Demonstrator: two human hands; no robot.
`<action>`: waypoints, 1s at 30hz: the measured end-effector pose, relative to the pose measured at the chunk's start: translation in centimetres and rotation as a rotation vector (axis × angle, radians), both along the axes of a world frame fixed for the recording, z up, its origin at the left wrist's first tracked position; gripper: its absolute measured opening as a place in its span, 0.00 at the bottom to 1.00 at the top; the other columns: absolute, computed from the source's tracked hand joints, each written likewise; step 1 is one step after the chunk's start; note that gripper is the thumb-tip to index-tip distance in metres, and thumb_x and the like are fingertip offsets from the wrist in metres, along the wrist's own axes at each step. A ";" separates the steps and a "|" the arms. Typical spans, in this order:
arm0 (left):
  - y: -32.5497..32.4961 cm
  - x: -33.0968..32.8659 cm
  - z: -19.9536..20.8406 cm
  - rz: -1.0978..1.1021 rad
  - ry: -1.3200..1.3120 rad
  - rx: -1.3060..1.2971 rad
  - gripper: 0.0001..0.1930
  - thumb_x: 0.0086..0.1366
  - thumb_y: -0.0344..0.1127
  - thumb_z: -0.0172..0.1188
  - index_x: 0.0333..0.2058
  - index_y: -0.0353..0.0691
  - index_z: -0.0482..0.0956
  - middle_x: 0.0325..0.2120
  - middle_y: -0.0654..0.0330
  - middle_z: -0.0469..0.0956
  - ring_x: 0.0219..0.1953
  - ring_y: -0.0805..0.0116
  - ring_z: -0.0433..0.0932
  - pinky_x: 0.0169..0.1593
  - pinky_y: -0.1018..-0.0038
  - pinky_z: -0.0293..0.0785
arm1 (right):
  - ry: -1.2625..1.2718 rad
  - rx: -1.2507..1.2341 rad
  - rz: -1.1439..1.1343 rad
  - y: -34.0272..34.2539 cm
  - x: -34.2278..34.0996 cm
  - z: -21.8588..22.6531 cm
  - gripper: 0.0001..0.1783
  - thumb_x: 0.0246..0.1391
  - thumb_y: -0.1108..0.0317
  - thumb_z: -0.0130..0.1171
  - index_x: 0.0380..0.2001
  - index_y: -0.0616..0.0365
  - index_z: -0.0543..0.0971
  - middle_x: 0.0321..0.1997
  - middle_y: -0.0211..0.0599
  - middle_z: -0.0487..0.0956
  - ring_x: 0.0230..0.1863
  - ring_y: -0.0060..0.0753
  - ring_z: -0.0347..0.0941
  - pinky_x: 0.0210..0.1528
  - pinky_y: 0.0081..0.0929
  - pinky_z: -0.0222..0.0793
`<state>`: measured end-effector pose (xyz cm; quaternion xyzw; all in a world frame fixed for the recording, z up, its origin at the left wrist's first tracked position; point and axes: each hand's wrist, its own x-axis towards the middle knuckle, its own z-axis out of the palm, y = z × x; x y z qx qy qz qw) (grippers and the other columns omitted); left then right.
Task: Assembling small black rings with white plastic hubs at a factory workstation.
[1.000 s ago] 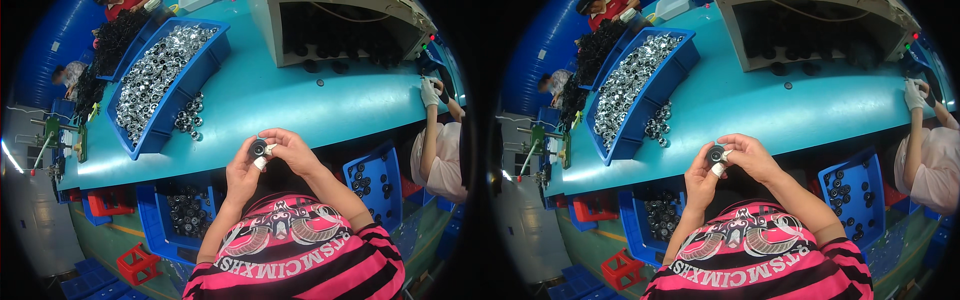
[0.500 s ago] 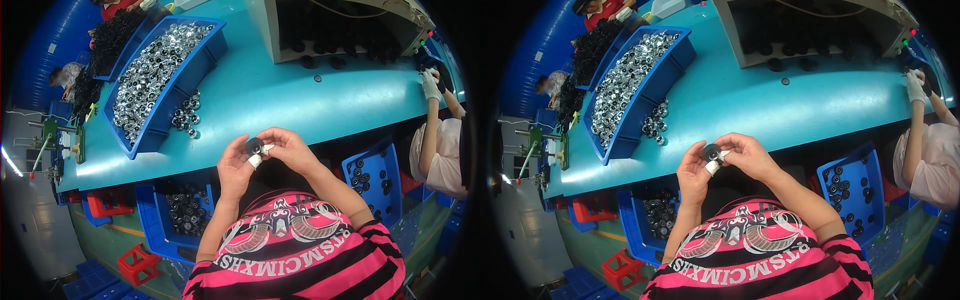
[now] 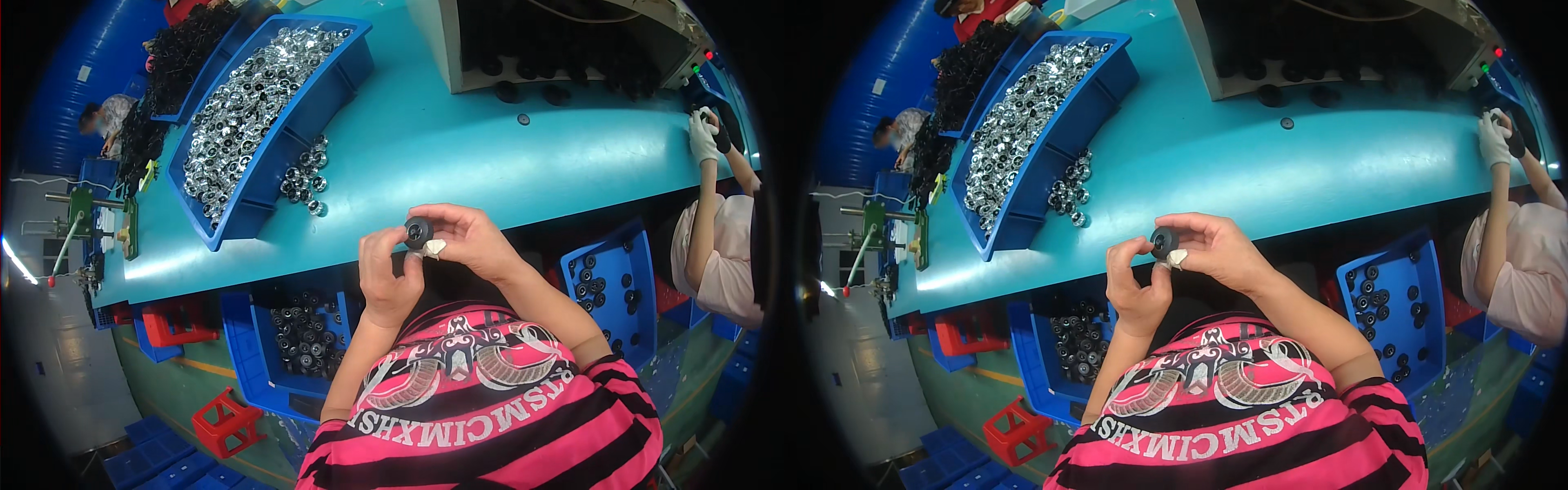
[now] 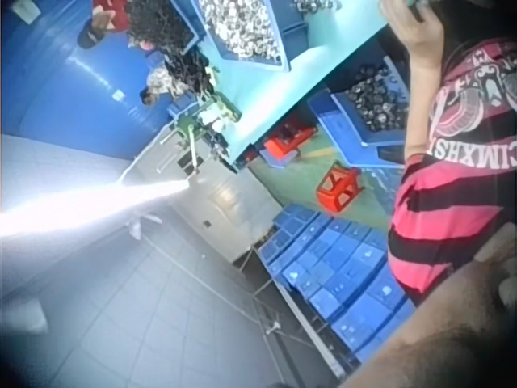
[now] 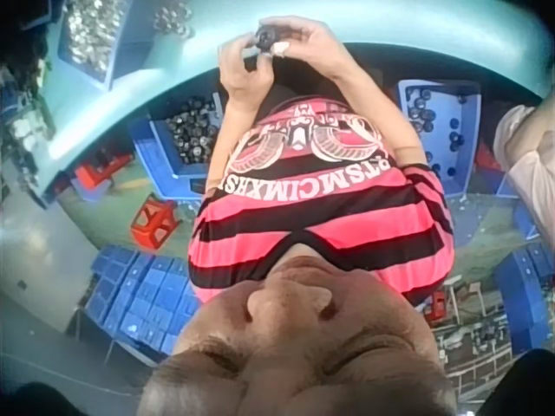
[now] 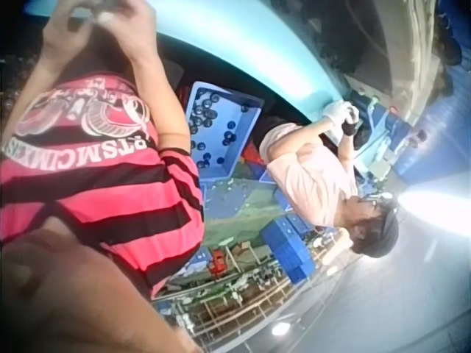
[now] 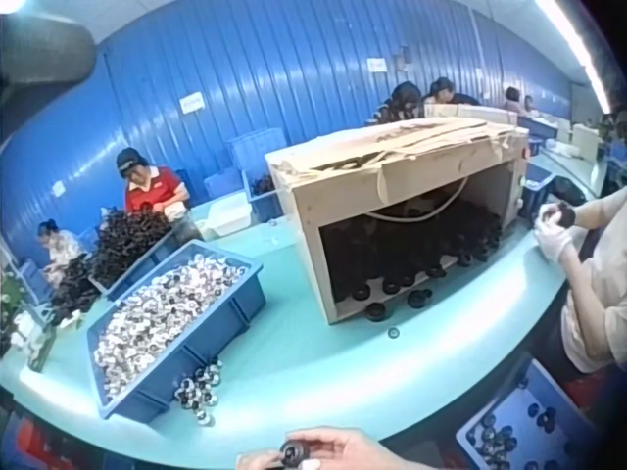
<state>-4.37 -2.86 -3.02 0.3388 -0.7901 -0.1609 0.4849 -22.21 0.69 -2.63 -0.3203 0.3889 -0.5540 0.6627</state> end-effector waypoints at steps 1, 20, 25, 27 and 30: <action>0.0 0.0 0.1 0.002 -0.001 0.000 0.27 0.47 0.13 0.64 0.49 0.37 0.79 0.40 0.52 0.81 0.41 0.51 0.81 0.47 0.63 0.79 | -0.005 0.000 0.009 0.0 -0.1 -0.1 0.30 0.57 0.77 0.68 0.64 0.64 0.77 0.54 0.35 0.84 0.55 0.25 0.80 0.61 0.26 0.76; 4.0 26.9 2.9 0.582 -0.997 0.733 0.25 0.54 0.18 0.63 0.53 0.37 0.83 0.43 0.47 0.81 0.47 0.45 0.81 0.52 0.55 0.77 | 1.530 -0.118 -0.549 -7.7 -18.1 1.8 0.24 0.53 0.61 0.73 0.52 0.60 0.83 0.53 0.47 0.82 0.48 0.47 0.83 0.46 0.41 0.80; 2.1 16.4 3.5 0.235 -0.597 0.491 0.26 0.58 0.22 0.66 0.58 0.37 0.80 0.35 0.50 0.82 0.38 0.55 0.83 0.46 0.64 0.79 | 1.859 0.041 -0.494 -11.5 -19.0 -0.1 0.31 0.51 0.57 0.75 0.55 0.58 0.79 0.53 0.47 0.82 0.51 0.49 0.82 0.50 0.44 0.79; 1.3 11.4 3.4 0.013 -0.443 0.541 0.23 0.61 0.21 0.63 0.56 0.37 0.82 0.38 0.50 0.83 0.40 0.56 0.84 0.46 0.65 0.79 | 1.705 -0.074 -0.477 -11.8 -18.0 0.0 0.32 0.49 0.58 0.75 0.57 0.58 0.78 0.52 0.45 0.83 0.49 0.46 0.82 0.49 0.43 0.79; 0.9 6.3 0.7 -0.315 0.163 0.943 0.20 0.71 0.30 0.60 0.60 0.34 0.78 0.46 0.49 0.84 0.45 0.56 0.84 0.50 0.65 0.81 | 1.170 -0.338 -0.366 -7.4 -10.5 3.2 0.36 0.44 0.62 0.76 0.59 0.56 0.77 0.47 0.37 0.84 0.38 0.33 0.78 0.43 0.33 0.77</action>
